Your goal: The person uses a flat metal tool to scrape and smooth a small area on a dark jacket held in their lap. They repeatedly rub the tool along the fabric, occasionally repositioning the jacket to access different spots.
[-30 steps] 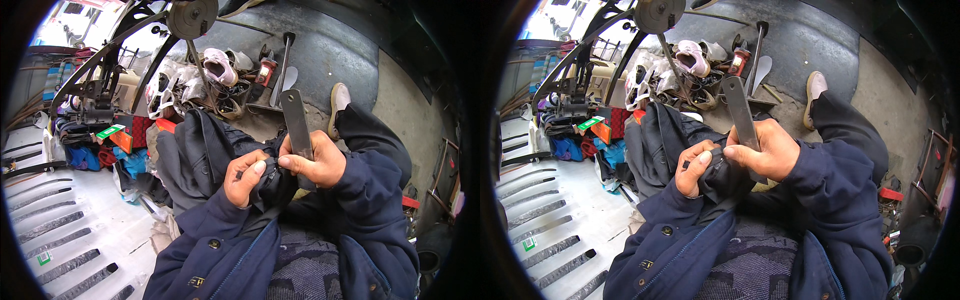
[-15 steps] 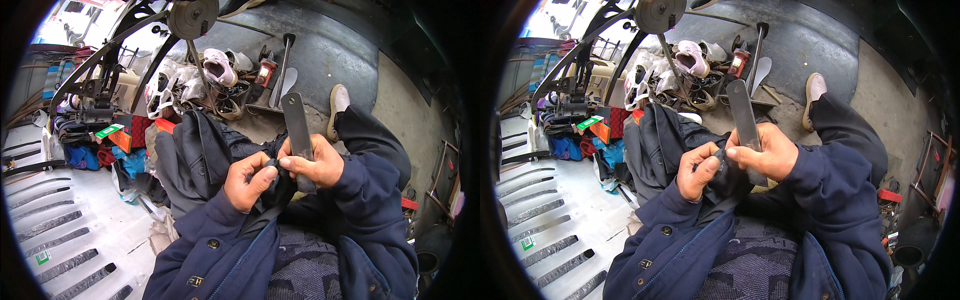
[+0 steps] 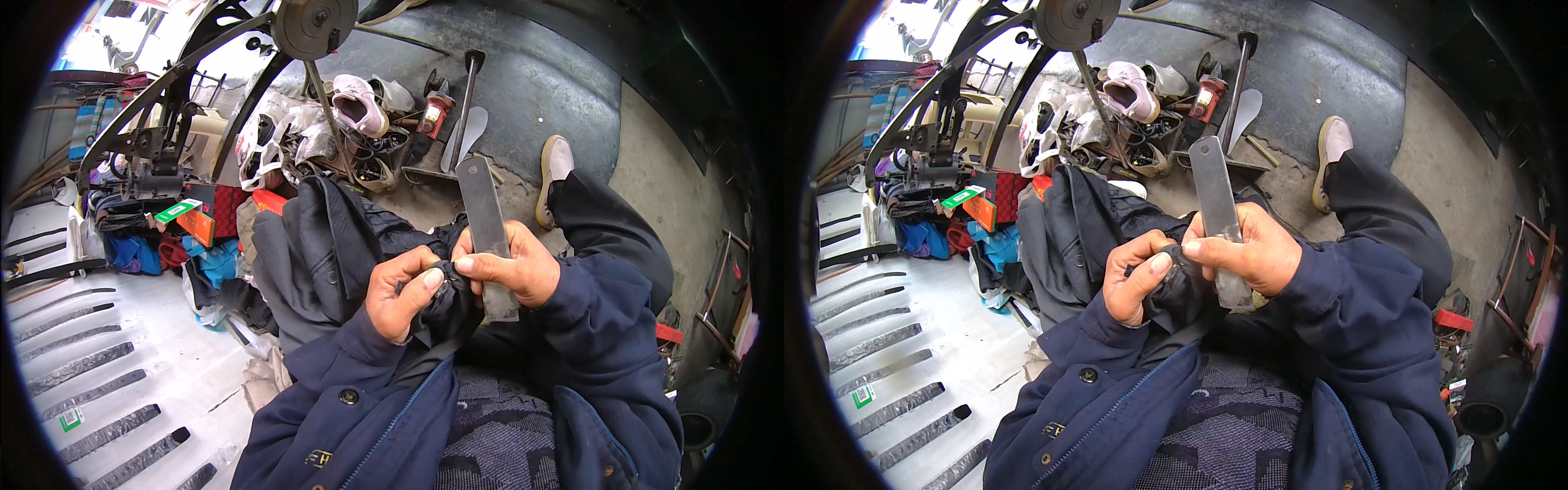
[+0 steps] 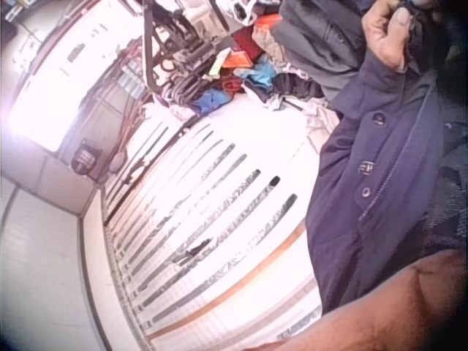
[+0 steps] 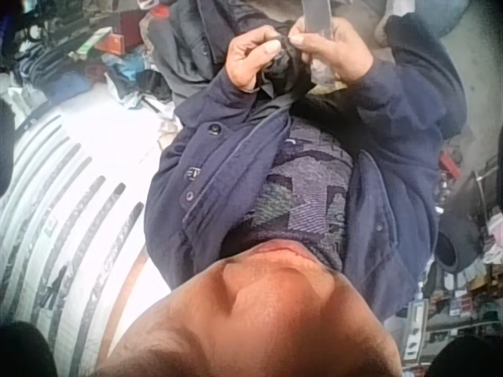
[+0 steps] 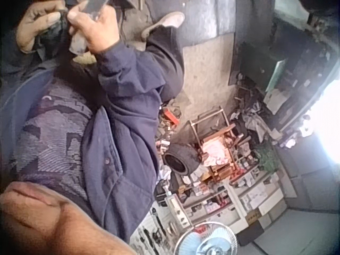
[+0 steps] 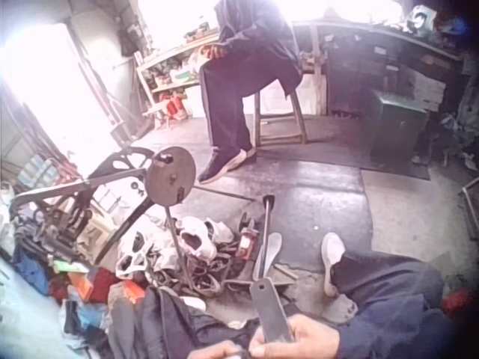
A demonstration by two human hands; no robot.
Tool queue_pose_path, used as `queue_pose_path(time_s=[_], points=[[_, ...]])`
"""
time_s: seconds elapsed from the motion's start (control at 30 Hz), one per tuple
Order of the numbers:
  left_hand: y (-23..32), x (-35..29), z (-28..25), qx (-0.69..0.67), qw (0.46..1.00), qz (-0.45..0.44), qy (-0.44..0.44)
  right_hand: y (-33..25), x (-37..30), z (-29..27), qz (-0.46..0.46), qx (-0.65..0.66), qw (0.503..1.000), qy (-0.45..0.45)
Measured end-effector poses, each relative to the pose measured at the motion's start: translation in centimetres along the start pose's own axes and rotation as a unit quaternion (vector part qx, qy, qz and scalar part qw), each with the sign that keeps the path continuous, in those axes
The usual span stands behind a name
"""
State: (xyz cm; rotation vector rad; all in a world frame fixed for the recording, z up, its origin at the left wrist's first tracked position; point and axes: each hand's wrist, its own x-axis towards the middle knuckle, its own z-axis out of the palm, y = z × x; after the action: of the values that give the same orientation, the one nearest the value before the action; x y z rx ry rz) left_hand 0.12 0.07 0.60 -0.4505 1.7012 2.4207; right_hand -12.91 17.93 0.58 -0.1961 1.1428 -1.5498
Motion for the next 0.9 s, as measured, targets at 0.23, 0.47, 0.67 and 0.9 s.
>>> queue_pose_path(time_s=[0.23, 0.47, 0.67, 0.9], points=[[0.1, 0.2, 0.5, 0.026, 1.0, 0.008, -0.011, -0.6, -0.4, -0.1, -0.066, -0.013, 0.997, 0.044], [0.2, 0.5, 0.8, 0.066, 0.998, -0.005, -0.005, -0.2, -0.5, 1.4, -0.28, -0.032, 0.953, 0.115], [0.2, 0.8, 1.1, 0.087, 0.996, 0.005, 0.005, 0.5, 0.0, 1.9, -0.328, -0.141, 0.926, 0.122], [0.1, 0.7, 1.3, 0.061, 0.998, -0.027, 0.018, 0.7, 0.0, 1.6, -0.322, -0.191, 0.915, 0.149]])
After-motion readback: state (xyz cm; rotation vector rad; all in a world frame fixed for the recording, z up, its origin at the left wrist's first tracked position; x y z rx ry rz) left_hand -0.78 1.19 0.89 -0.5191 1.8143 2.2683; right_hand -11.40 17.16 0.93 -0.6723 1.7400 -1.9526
